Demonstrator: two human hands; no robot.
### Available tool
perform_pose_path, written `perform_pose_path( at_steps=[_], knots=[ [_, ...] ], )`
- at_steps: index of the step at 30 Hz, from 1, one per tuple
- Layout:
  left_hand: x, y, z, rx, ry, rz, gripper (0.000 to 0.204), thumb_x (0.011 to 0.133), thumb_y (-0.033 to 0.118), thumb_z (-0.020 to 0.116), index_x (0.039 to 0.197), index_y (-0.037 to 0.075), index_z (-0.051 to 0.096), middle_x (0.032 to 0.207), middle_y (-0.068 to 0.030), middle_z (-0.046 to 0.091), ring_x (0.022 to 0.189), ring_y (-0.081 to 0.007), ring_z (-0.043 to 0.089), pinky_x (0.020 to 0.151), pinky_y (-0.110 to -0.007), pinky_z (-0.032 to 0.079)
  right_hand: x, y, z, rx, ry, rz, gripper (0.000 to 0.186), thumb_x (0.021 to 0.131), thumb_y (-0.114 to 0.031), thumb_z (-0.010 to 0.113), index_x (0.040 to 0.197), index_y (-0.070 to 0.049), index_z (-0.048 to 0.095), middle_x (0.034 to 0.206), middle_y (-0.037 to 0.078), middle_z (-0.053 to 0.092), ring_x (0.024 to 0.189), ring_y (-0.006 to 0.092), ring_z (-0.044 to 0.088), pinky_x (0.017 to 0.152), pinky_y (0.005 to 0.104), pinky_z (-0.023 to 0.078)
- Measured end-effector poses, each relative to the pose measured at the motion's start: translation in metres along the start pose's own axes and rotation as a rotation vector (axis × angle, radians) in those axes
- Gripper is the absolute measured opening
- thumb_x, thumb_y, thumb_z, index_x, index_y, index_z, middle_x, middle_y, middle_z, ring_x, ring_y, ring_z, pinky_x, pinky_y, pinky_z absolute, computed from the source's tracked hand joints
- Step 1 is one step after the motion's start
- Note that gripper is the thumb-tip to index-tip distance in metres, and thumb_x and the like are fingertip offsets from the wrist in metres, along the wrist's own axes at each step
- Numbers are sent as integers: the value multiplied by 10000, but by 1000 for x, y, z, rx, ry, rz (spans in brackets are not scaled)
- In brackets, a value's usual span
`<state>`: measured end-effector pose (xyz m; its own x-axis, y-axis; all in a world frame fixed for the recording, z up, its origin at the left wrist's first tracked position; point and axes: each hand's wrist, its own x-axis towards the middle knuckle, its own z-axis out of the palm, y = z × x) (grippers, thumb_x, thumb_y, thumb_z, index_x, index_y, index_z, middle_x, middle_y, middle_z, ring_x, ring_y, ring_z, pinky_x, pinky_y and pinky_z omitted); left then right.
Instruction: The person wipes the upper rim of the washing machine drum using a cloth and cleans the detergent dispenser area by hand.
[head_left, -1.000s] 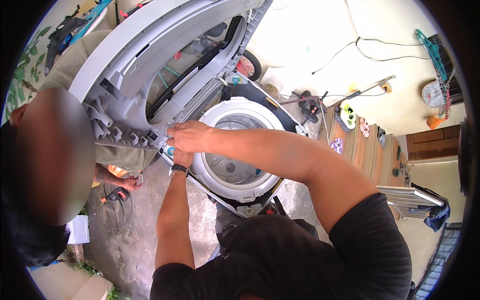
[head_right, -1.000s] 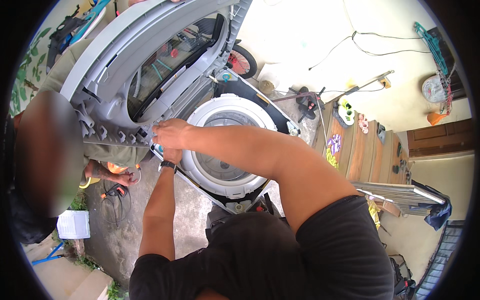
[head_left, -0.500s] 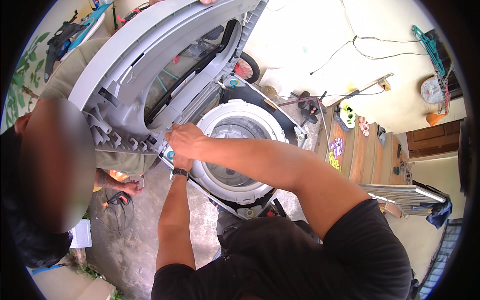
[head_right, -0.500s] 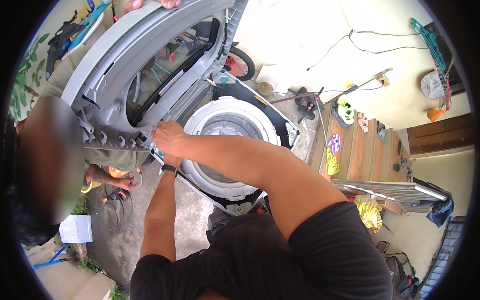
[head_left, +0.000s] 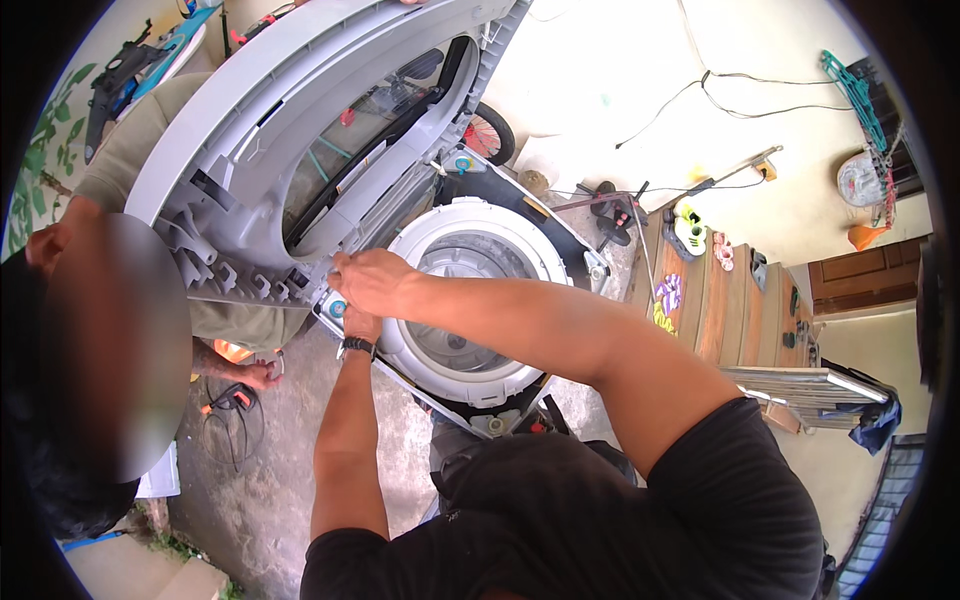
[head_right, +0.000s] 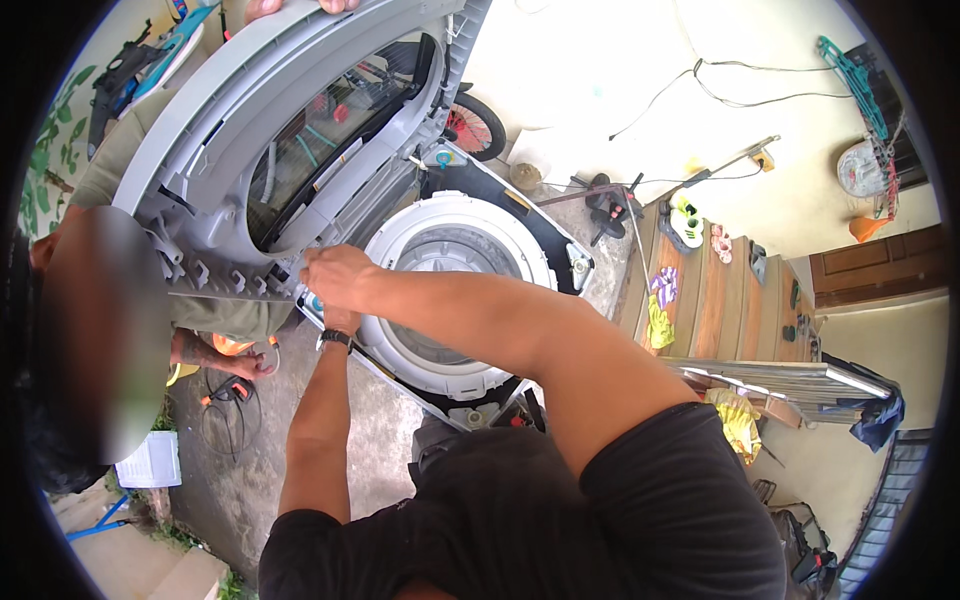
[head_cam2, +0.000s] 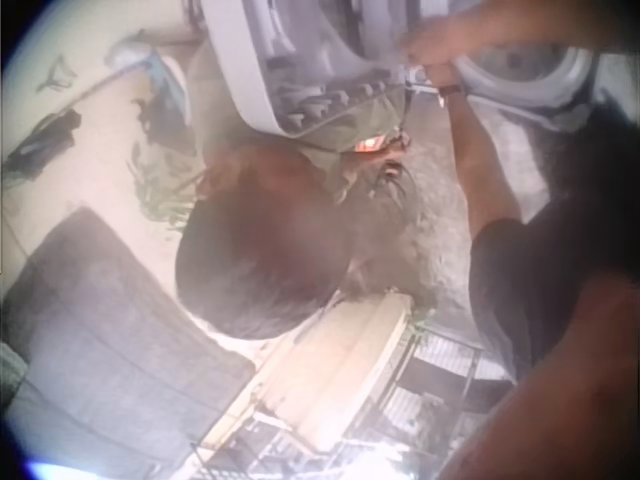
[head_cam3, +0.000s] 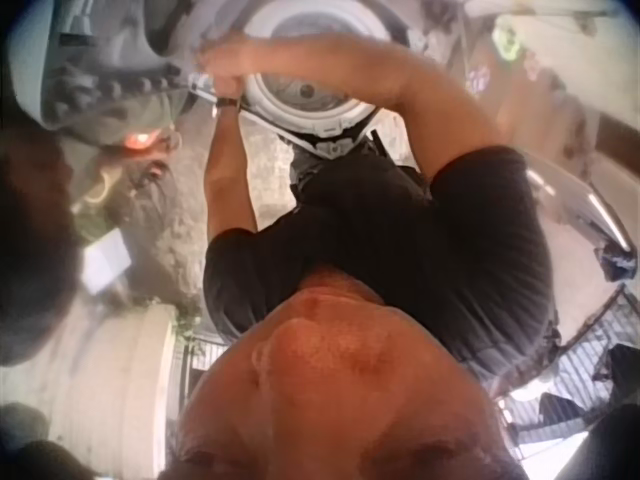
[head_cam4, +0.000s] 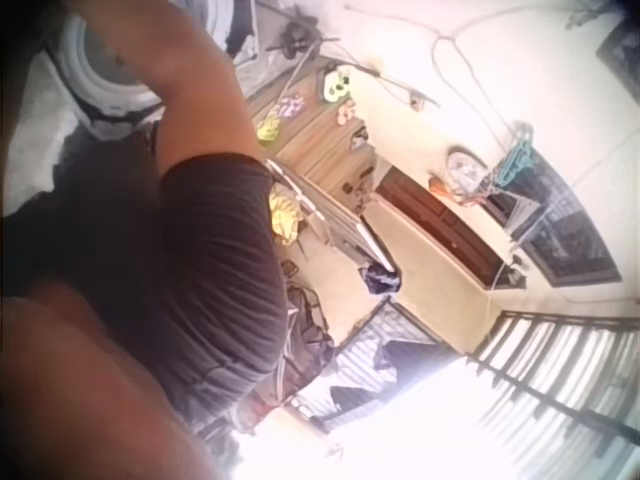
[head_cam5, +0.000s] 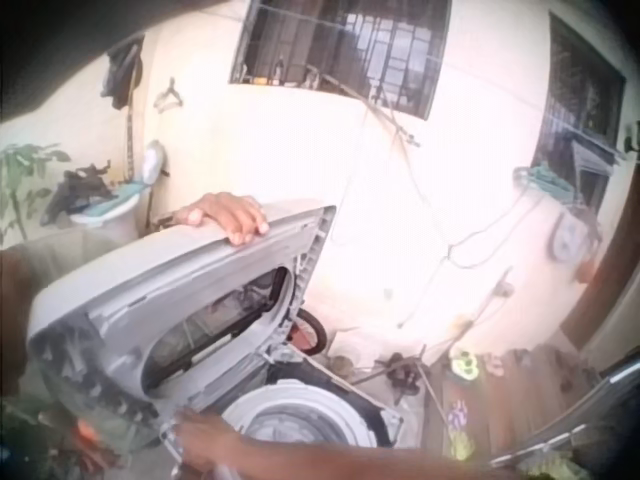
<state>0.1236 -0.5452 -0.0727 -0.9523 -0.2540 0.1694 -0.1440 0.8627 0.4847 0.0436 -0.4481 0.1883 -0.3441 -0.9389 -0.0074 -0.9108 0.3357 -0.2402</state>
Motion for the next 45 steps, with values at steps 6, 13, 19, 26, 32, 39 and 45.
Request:
perform_pose_path(
  at_steps=[6, 13, 19, 26, 32, 39, 45],
  knots=[
    [0, 11, -10, -55, -169, -177, 455, 929, 299, 608, 1337, 105, 556, 1170, -249, 670, 1073, -437, 644, 888, -533, 525, -3, 10, -5, -87, 5, -88, 218, 856, -128, 594, 1029, -61, 710, 1156, 145, 681, 888, 288, 728, 717, 412, 594],
    [2, 14, -20, -114, -37, -35, 526, 934, 384, 606, 1395, 143, 526, 1267, -239, 637, 1163, -422, 613, 937, -533, 507, 9, -5, 25, -138, -10, 177, 117, 839, -156, 630, 916, -167, 717, 996, 55, 697, 804, 253, 699, 677, 420, 566],
    [0, 15, -7, -197, -38, -126, 528, 930, 353, 613, 1404, 138, 520, 1303, -239, 613, 1183, -431, 594, 953, -524, 503, -1, 2, 26, -50, 83, 59, 160, 832, -192, 635, 970, -164, 711, 818, 26, 703, 848, 250, 703, 674, 410, 557],
    [-1, 7, -5, -107, -106, -117, 500, 939, 337, 607, 1382, 115, 540, 1299, -229, 619, 1167, -407, 614, 948, -525, 506, -11, 11, 9, -133, 115, 46, 162, 859, -198, 598, 975, -167, 706, 903, 40, 702, 882, 266, 699, 716, 403, 569],
    [-3, 5, -7, -69, -53, -28, 524, 948, 353, 609, 1411, 126, 519, 1311, -181, 626, 1189, -390, 605, 958, -514, 504, 3, -18, 16, 16, -52, 443, 196, 883, -227, 585, 1042, -191, 695, 1140, 46, 662, 1113, 236, 631, 870, 387, 546],
    [-1, -27, 14, 34, 40, 78, 611, 925, 429, 652, 1438, 139, 487, 1368, -110, 611, 1259, -323, 576, 1047, -468, 458, 6, -24, 36, 19, 215, 224, 161, 906, -300, 547, 1001, -216, 645, 1089, 49, 665, 1098, 244, 606, 886, 404, 503],
    [0, 2, 3, -103, -182, -77, 662, 910, 460, 661, 1458, 144, 466, 1413, -116, 574, 1308, -305, 534, 1090, -459, 416, -2, -34, 42, -119, 248, 630, 13, 849, -209, 619, 856, -198, 621, 995, 30, 637, 979, 238, 636, 752, 410, 527]
  ],
)
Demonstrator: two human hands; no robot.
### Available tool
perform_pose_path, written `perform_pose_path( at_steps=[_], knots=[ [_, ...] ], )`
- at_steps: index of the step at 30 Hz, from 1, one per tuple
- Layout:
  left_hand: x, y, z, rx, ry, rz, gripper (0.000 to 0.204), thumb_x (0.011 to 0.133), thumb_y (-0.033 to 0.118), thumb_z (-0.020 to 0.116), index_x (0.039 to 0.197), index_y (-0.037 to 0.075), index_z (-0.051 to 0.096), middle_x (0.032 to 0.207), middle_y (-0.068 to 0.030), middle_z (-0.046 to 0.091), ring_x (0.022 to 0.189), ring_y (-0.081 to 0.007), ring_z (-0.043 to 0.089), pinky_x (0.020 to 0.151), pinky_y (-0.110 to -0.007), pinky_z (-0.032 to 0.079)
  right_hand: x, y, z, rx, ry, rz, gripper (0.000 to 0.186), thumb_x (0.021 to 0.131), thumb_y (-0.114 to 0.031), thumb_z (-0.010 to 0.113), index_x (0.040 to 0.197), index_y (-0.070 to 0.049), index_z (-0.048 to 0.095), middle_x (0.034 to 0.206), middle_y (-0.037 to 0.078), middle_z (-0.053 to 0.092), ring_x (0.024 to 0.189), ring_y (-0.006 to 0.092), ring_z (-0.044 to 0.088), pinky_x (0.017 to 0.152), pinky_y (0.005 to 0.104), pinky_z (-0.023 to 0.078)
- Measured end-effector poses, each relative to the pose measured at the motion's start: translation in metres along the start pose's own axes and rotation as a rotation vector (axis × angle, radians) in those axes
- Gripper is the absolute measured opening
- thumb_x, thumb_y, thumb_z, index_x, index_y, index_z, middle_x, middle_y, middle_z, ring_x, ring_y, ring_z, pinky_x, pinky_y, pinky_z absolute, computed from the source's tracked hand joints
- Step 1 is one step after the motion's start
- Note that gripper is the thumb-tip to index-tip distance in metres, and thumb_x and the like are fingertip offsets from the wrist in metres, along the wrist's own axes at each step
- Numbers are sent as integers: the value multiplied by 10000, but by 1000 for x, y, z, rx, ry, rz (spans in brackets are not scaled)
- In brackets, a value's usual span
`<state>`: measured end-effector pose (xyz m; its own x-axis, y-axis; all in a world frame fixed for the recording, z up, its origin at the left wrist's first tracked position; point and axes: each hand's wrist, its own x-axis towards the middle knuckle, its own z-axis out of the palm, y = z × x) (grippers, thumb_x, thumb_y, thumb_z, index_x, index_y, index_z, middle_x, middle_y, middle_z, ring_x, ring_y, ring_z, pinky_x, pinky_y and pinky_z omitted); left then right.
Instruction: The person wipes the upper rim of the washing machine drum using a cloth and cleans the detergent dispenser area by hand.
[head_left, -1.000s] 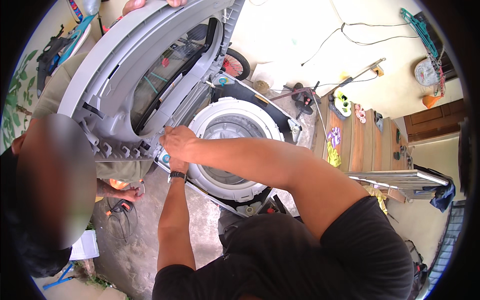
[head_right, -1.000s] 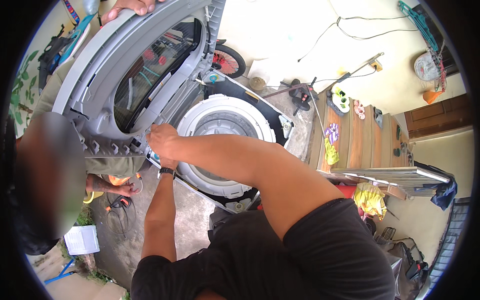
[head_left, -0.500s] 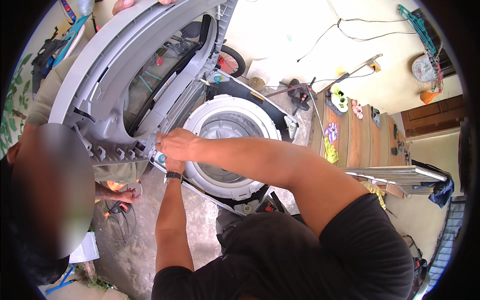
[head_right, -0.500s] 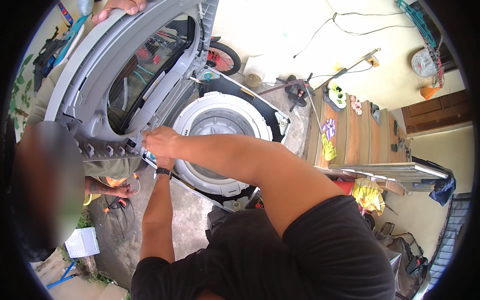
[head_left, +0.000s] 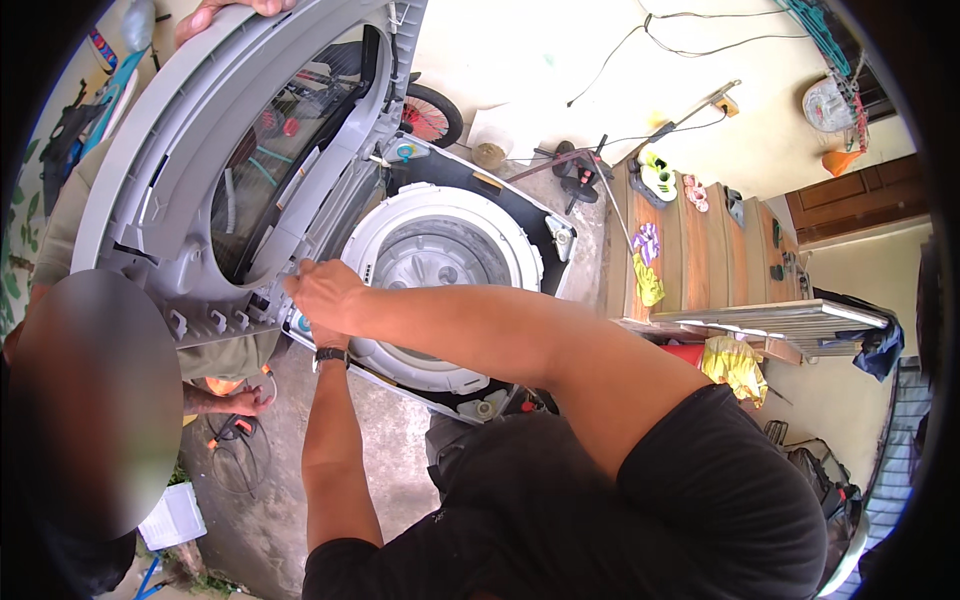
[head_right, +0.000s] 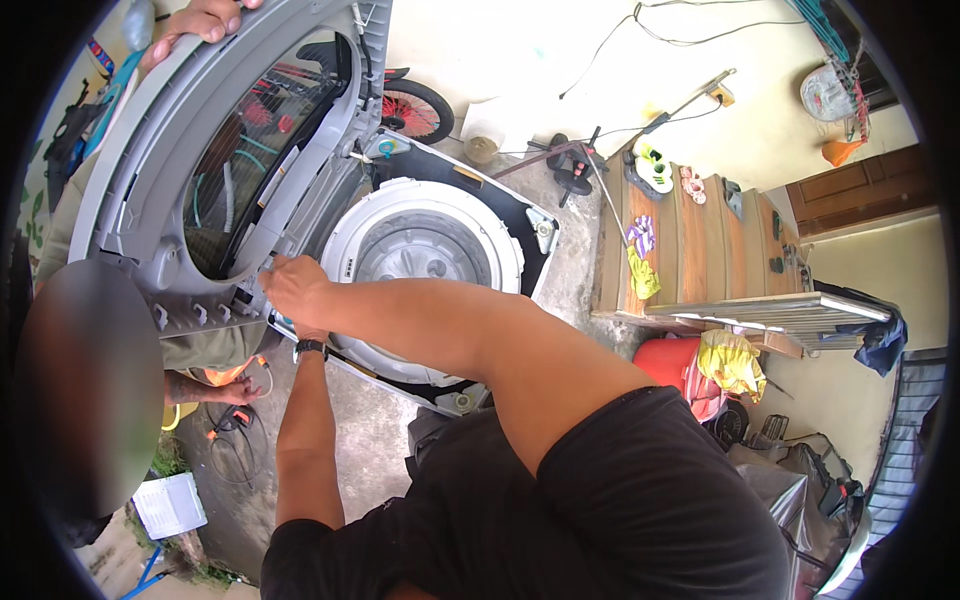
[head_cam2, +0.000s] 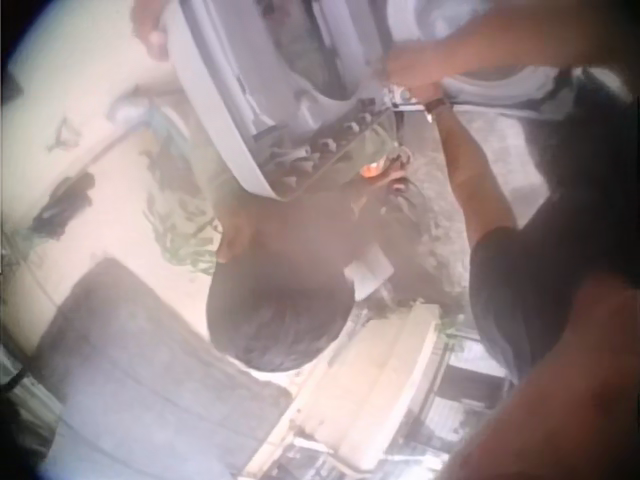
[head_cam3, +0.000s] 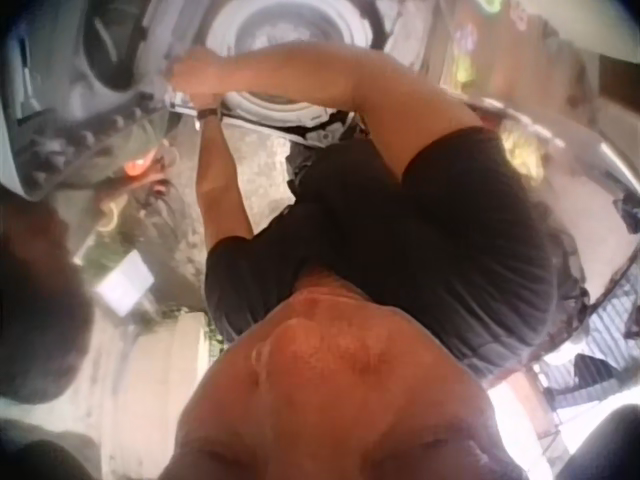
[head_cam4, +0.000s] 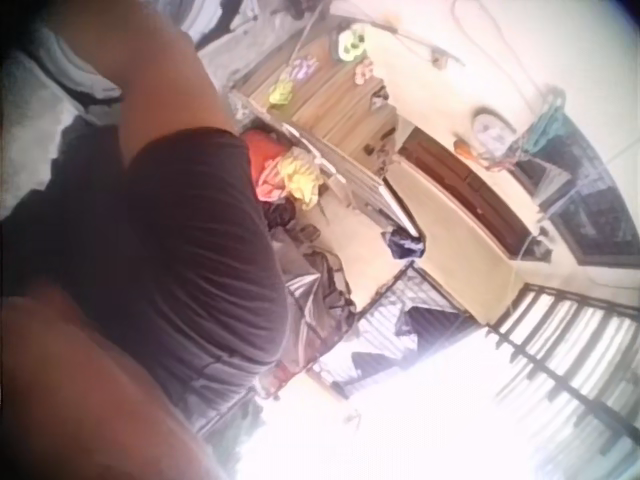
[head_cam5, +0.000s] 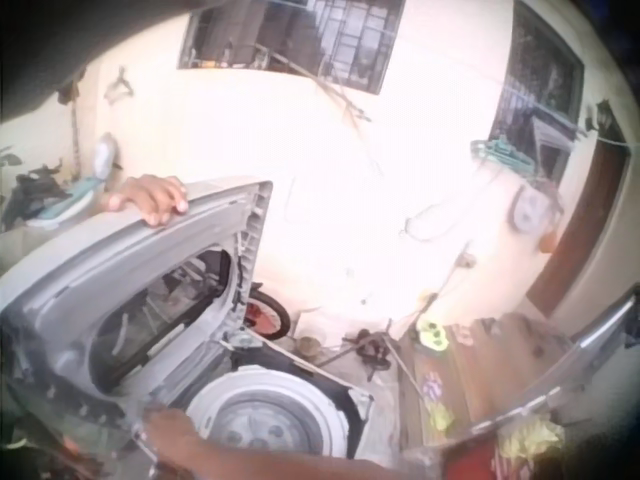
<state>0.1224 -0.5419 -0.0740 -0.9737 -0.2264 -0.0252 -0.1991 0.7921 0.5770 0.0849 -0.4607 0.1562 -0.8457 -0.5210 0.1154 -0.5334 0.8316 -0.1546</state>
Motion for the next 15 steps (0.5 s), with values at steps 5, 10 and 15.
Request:
perform_pose_path(
  at_steps=[5, 10, 15],
  knots=[
    [-3, -8, -9, -83, -50, -61, 705, 897, 486, 668, 1475, 148, 448, 1451, -121, 544, 1349, -290, 499, 1126, -451, 382, -1, 8, -14, 86, 128, -282, 41, 825, -154, 637, 864, -162, 629, 919, 70, 615, 780, 248, 677, 653, 402, 559],
    [0, 6, -8, -28, -99, -70, 656, 896, 446, 680, 1448, 158, 476, 1420, -114, 566, 1317, -278, 528, 1093, -447, 413, -1, 3, -11, 43, 153, -125, 80, 834, -174, 630, 911, -176, 653, 936, 61, 604, 849, 240, 674, 693, 399, 561],
    [-2, 9, -14, 104, -142, -101, 549, 902, 363, 697, 1391, 173, 535, 1345, -99, 623, 1238, -268, 600, 1012, -445, 487, 8, 27, -16, 137, -13, -377, 88, 868, -170, 595, 917, -201, 661, 999, 72, 625, 852, 244, 685, 685, 384, 566]
  ],
)
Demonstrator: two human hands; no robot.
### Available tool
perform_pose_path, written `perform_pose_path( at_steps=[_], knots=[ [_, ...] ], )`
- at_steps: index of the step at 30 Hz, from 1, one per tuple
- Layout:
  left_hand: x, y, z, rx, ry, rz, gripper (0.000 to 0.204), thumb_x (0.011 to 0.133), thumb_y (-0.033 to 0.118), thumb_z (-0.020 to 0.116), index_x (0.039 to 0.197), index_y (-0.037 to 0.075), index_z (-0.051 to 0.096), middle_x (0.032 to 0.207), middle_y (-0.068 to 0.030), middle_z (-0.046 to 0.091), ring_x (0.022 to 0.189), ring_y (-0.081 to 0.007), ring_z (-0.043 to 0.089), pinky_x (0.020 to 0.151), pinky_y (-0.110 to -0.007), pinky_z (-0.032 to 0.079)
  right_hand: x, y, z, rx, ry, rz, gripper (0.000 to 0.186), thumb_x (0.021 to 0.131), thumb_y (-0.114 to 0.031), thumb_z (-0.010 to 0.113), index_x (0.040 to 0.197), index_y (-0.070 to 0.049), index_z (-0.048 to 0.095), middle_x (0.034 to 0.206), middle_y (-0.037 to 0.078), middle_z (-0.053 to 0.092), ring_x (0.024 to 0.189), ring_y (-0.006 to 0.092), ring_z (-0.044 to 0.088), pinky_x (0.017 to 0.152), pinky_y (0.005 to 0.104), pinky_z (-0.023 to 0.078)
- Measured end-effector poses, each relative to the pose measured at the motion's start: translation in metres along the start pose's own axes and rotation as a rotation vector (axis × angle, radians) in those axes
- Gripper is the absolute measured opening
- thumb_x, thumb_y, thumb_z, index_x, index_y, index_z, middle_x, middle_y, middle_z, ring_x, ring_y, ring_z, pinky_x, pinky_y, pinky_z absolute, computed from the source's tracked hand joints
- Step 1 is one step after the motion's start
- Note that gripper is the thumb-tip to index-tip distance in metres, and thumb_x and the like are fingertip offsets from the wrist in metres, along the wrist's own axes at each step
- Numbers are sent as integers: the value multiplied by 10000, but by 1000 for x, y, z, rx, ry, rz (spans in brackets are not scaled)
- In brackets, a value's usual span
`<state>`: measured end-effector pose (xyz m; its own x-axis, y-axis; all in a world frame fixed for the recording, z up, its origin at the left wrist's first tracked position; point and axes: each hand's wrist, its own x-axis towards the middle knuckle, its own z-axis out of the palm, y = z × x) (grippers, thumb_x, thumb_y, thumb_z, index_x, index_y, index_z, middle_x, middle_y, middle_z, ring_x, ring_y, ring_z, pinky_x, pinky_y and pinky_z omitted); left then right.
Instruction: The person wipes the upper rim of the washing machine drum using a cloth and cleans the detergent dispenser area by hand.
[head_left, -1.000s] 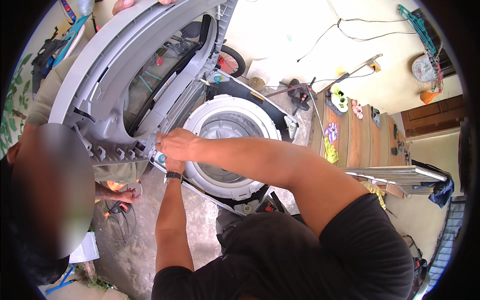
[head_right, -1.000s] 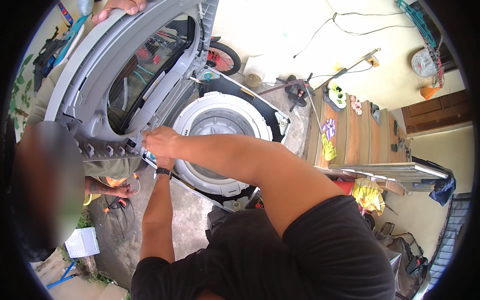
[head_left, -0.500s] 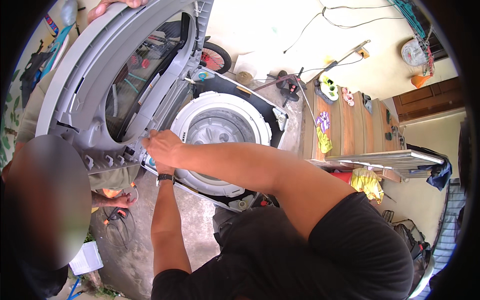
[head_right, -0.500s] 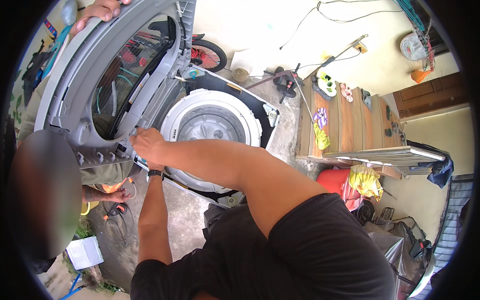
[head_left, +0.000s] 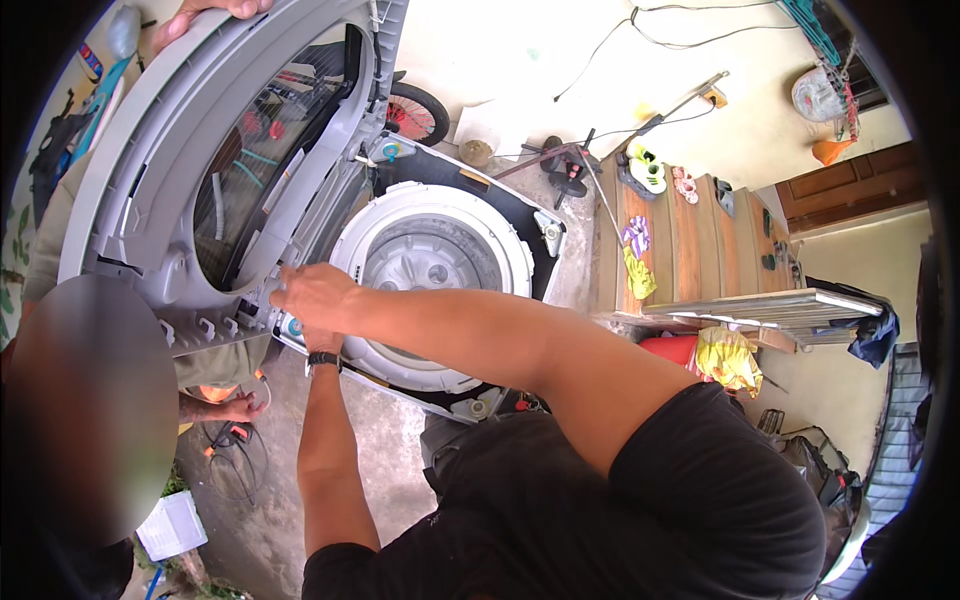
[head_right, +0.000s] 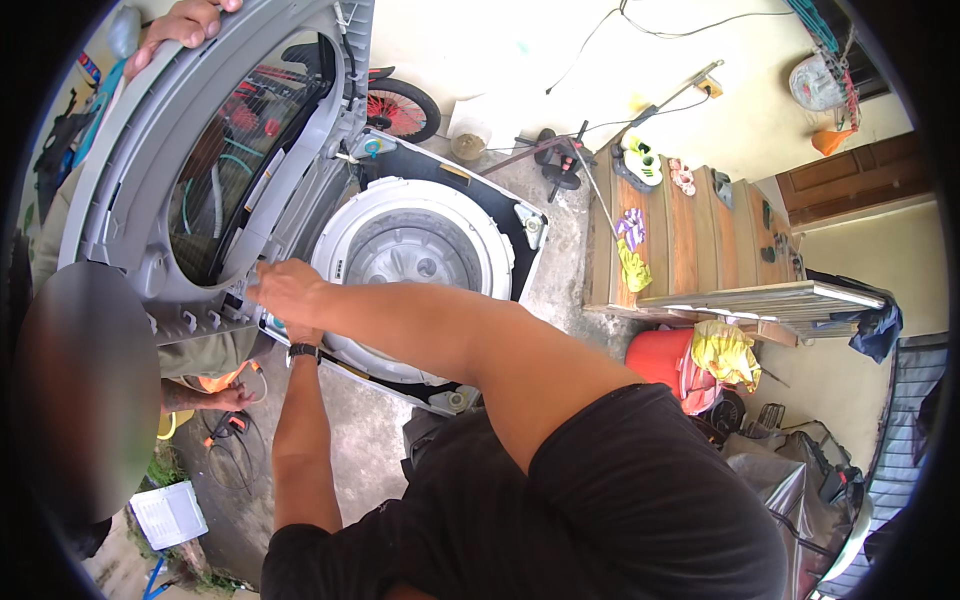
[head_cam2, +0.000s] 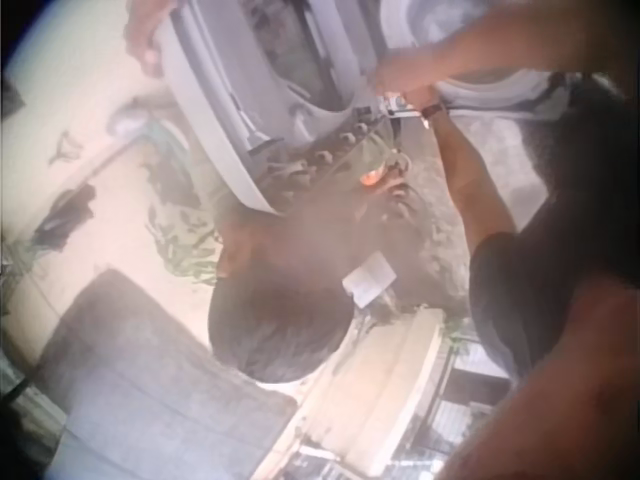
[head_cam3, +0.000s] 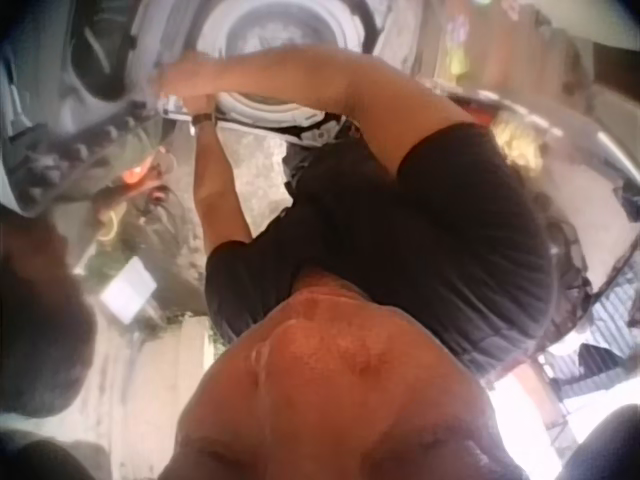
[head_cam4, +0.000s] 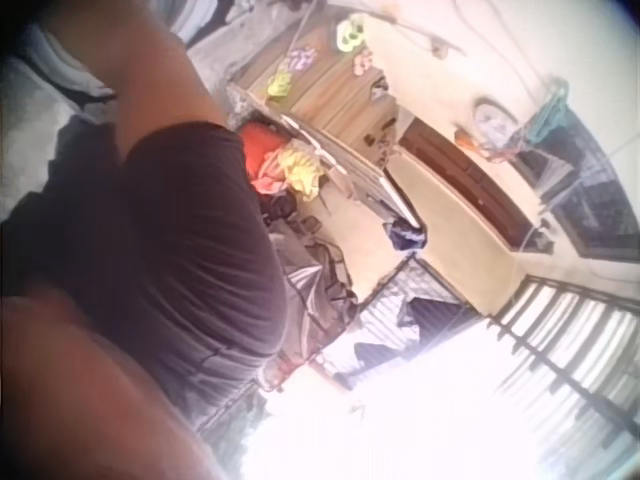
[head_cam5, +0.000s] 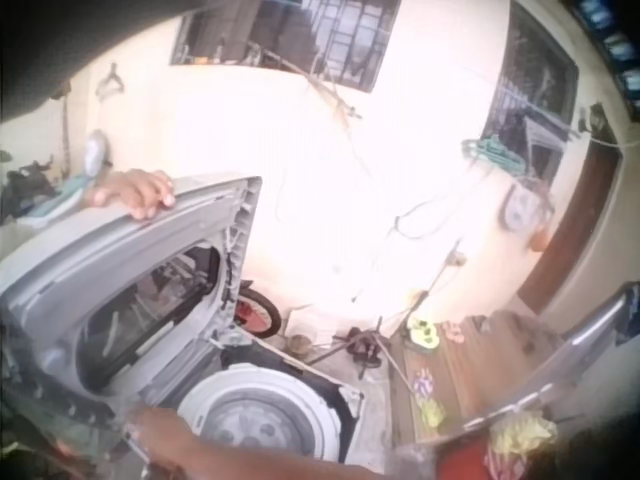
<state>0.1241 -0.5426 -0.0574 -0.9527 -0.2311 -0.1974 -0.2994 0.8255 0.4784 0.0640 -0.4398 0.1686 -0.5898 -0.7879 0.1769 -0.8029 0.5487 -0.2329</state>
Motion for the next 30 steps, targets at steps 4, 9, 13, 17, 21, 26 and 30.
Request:
perform_pose_path(
  at_steps=[4, 9, 13, 17, 21, 26, 30],
  knots=[
    [-1, 0, 3, 25, 38, -17, 467, 907, 345, 691, 1329, 173, 586, 1317, -107, 642, 1188, -284, 637, 936, -448, 534, 0, -2, -2, -21, -28, 100, 125, 871, -173, 592, 954, -212, 678, 981, 72, 622, 870, 251, 686, 709, 392, 574],
    [6, 0, 14, 37, 349, 134, 456, 899, 360, 685, 1283, 125, 613, 1275, -163, 652, 1134, -350, 649, 906, -489, 533, 4, 13, 0, -24, -106, -322, 186, 844, -173, 638, 1027, -204, 655, 985, 55, 617, 1004, 236, 661, 792, 401, 561],
    [-8, 3, -4, -59, 211, 57, 458, 924, 338, 643, 1318, 110, 593, 1272, -196, 644, 1145, -387, 629, 927, -516, 515, 8, -17, 8, -33, -48, 206, 161, 879, -210, 603, 1033, -215, 649, 1016, 80, 605, 1022, 264, 659, 794, 409, 560],
    [-10, 34, -13, -195, 234, 37, 464, 937, 345, 614, 1337, 111, 581, 1274, -222, 633, 1154, -414, 614, 933, -530, 504, 9, 27, -10, 150, -157, -184, 172, 881, -216, 595, 1047, -198, 636, 1023, 115, 602, 958, 289, 685, 739, 437, 566],
    [-7, 3, -9, -122, 195, -12, 496, 946, 350, 595, 1376, 110, 537, 1274, -226, 630, 1155, -425, 607, 927, -536, 501, 8, 8, -19, 148, -151, -24, 239, 890, -193, 599, 1122, -147, 628, 1091, 182, 587, 877, 332, 710, 674, 442, 579],
    [1, 32, 7, -158, 210, 78, 494, 961, 306, 577, 1404, 103, 501, 1280, -227, 626, 1162, -414, 607, 932, -526, 502, 5, 40, 5, 154, -33, -304, 247, 889, -240, 640, 1112, -136, 619, 1151, 213, 600, 792, 339, 716, 635, 450, 577],
    [5, -22, 18, -17, 137, -17, 469, 950, 269, 581, 1371, 68, 527, 1278, -233, 623, 1147, -407, 617, 942, -511, 506, 12, 5, -28, 112, -272, -104, 277, 883, -242, 676, 1133, -144, 609, 1183, 181, 595, 910, 339, 707, 727, 437, 582]
  ],
)
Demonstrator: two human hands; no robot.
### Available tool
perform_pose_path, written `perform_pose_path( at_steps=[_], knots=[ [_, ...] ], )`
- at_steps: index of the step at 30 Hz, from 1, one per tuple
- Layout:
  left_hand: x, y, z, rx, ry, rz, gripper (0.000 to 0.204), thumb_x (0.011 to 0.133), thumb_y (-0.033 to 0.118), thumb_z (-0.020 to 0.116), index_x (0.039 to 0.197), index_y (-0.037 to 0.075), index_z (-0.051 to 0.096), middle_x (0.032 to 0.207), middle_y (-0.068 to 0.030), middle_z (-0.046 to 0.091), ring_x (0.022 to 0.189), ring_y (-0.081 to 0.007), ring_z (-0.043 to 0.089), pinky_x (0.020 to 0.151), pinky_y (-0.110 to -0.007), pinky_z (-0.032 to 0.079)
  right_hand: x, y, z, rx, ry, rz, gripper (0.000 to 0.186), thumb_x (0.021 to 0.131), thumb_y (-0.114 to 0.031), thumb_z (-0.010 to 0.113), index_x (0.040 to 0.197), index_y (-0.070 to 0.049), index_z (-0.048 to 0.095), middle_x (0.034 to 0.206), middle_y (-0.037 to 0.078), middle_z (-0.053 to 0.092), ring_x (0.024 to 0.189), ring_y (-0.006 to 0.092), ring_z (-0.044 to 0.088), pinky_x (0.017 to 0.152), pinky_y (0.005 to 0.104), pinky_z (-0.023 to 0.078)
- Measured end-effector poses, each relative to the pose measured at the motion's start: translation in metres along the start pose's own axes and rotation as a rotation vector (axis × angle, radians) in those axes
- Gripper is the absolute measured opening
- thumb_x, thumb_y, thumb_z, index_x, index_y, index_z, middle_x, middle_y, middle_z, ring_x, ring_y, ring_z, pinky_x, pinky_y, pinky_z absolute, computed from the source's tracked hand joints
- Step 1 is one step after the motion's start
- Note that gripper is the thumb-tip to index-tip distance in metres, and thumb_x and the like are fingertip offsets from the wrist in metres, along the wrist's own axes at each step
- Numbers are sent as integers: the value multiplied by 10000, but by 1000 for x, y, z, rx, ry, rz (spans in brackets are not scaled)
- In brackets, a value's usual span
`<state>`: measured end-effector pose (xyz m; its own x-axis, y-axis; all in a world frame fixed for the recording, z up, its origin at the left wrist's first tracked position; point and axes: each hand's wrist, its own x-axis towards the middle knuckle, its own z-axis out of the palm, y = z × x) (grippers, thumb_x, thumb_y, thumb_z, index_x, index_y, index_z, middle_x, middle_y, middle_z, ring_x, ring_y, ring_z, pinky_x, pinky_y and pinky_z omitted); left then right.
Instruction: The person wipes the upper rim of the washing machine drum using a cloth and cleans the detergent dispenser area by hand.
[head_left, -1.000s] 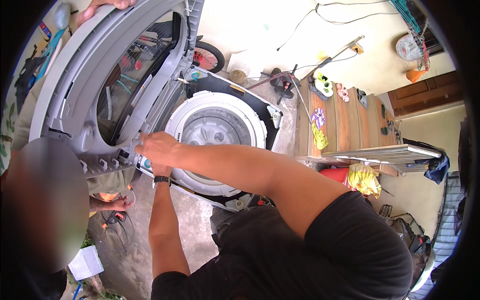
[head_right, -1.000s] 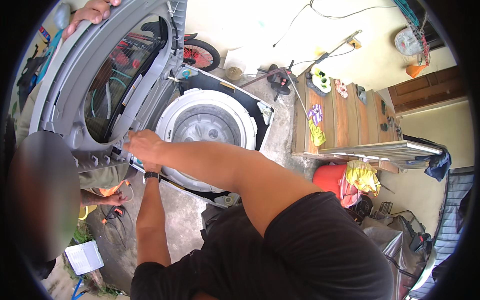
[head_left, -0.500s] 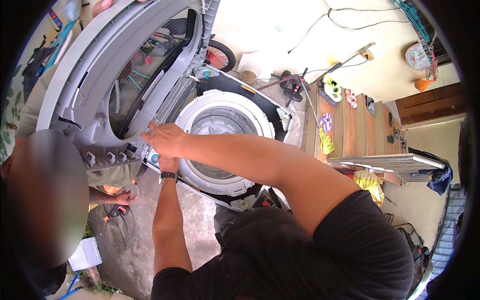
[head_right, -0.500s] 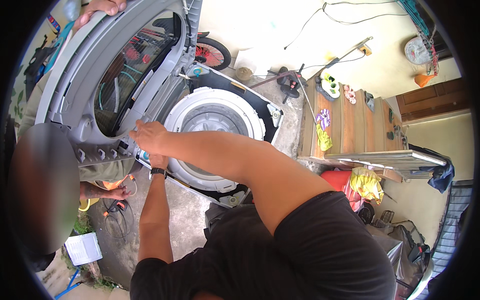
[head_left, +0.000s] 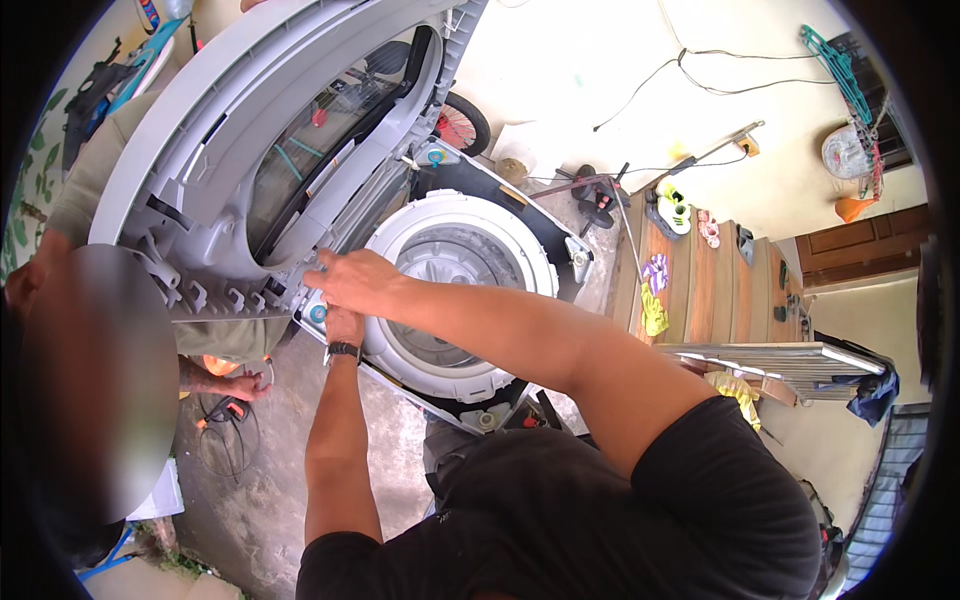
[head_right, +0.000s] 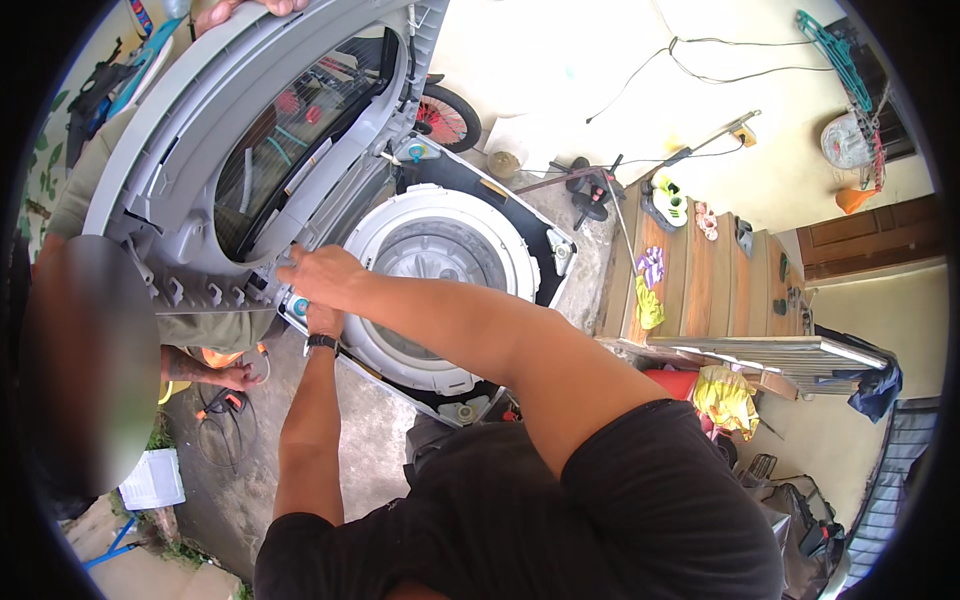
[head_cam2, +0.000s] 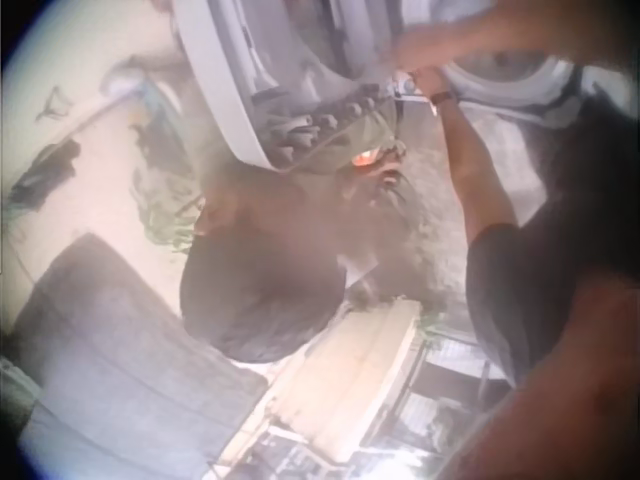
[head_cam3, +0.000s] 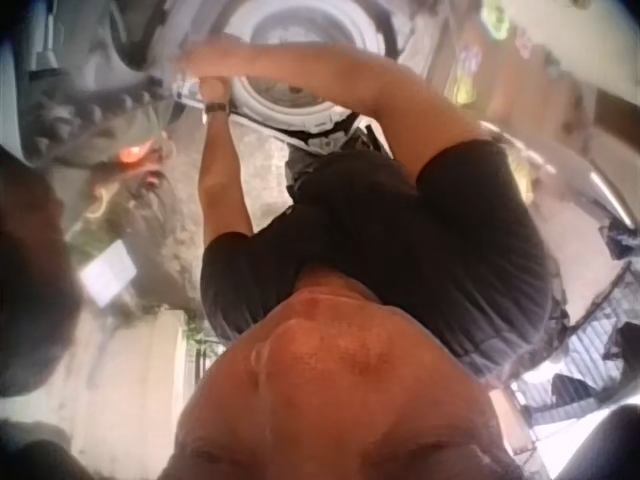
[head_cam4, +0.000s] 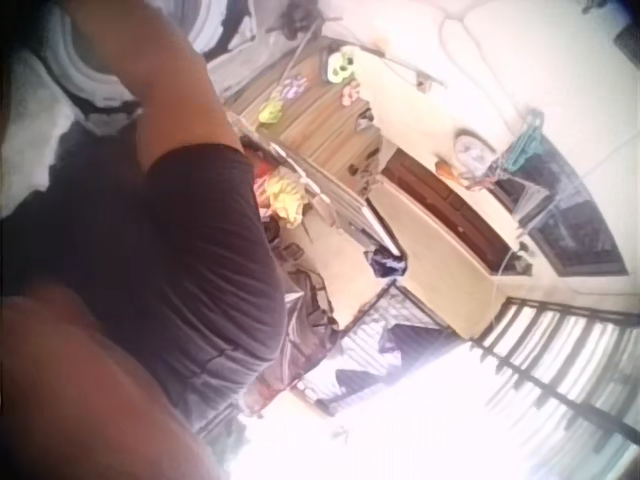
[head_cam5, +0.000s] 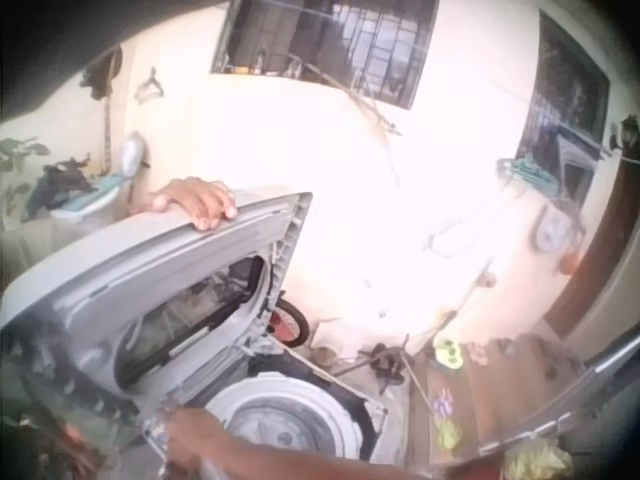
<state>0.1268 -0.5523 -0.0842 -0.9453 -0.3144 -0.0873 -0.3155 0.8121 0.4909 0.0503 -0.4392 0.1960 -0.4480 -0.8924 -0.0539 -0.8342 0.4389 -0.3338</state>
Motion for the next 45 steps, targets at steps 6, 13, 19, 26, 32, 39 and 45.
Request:
perform_pose_path(
  at_steps=[6, 13, 19, 26, 32, 39, 45],
  knots=[
    [-5, 35, -13, -147, 97, 77, 389, 932, 215, 597, 1281, 44, 581, 1202, -242, 644, 1102, -426, 623, 898, -518, 523, -4, 21, -5, -10, 121, -189, 269, 842, -150, 630, 1111, -124, 625, 1090, 148, 612, 987, 327, 692, 775, 402, 579],
    [-11, 32, -28, -170, 142, 3, 415, 950, 220, 566, 1324, 41, 561, 1243, -258, 627, 1141, -437, 604, 917, -529, 515, 0, -7, -28, 29, -21, 135, 246, 878, -166, 605, 1119, -116, 624, 1077, 99, 600, 1077, 294, 631, 838, 391, 562],
    [-9, 39, -32, -144, 54, -26, 412, 911, 219, 620, 1282, 44, 594, 1196, -263, 650, 1075, -452, 631, 889, -542, 515, 3, 9, -4, -1, -11, -161, 300, 861, -146, 652, 1150, -102, 585, 1127, 156, 590, 1053, 316, 657, 794, 421, 569],
    [-6, 38, -24, -170, 58, -17, 360, 909, 185, 605, 1222, 9, 616, 1134, -282, 665, 1038, -442, 647, 881, -542, 515, 9, 20, 11, -24, 84, -198, 165, 878, -180, 576, 1023, -160, 651, 1044, 98, 616, 998, 303, 667, 770, 408, 569],
    [-9, 30, -22, -112, 123, 36, 393, 906, 128, 590, 1272, -15, 577, 1226, -284, 622, 1112, -438, 617, 923, -519, 520, 0, -5, -28, 48, -90, 172, 285, 855, -168, 623, 1118, -62, 599, 1100, 222, 613, 1082, 331, 673, 815, 438, 574],
    [-3, 28, -26, -129, 250, 98, 329, 901, 165, 611, 1179, -11, 622, 1109, -284, 664, 982, -462, 661, 832, -532, 548, 4, -1, -10, 15, 25, -95, 350, 846, -168, 640, 1186, -115, 577, 1168, 198, 611, 1018, 363, 686, 808, 450, 582],
    [-3, 57, -16, -95, 114, 36, 351, 883, 181, 632, 1167, -20, 592, 1040, -283, 676, 882, -470, 679, 752, -543, 557, 1, 34, 3, -19, 4, -159, 329, 866, -194, 640, 1171, -90, 573, 1165, 216, 618, 934, 402, 699, 767, 471, 586]
  ],
)
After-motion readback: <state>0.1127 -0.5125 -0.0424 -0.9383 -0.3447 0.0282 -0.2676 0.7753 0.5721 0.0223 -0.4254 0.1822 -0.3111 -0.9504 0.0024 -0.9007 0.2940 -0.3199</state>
